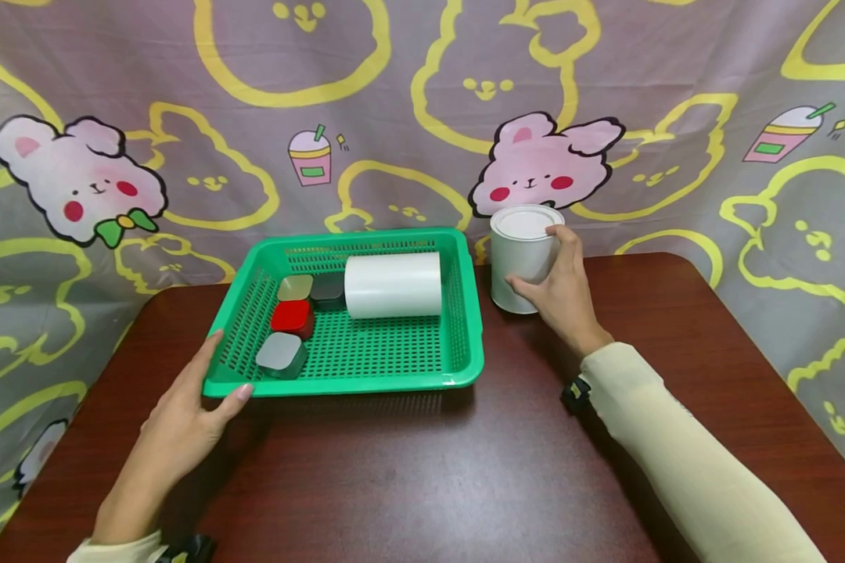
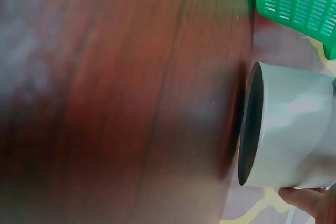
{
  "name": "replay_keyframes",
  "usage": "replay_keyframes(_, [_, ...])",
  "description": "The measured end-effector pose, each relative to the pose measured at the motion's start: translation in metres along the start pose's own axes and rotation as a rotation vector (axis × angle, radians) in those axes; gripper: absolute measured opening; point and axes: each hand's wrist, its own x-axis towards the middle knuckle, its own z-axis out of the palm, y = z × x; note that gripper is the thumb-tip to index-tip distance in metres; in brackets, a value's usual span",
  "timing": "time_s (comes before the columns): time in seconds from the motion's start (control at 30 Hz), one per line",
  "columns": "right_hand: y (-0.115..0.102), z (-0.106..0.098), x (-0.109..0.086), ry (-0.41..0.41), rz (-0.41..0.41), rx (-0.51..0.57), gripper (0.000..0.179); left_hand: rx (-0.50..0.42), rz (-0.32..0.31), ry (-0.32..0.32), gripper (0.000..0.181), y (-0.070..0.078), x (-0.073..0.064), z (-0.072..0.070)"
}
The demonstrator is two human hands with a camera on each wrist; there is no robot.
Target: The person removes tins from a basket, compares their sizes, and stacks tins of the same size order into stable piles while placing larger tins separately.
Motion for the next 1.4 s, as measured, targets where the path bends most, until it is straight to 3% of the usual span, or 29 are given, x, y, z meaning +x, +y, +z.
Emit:
replay_keyframes(0.27, [0.005,-0.003,-0.003,-0.031,-0.036,-0.035,0.086,0.008,-0.012,-0.01,0.096,0.0,0.001,0.0])
replay_keyframes(0.8, [0.002,-0.005,-0.006,-0.043,0.03,-0.069,0.085,0.006,-0.015,-0.014,0.096,-0.001,0.001,0.0])
replay_keyframes(1.4, [-0.005,-0.014,-0.006,-0.037,0.051,-0.091,0.081,0.0,-0.019,-0.018,0.095,0.001,0.0,-0.001])
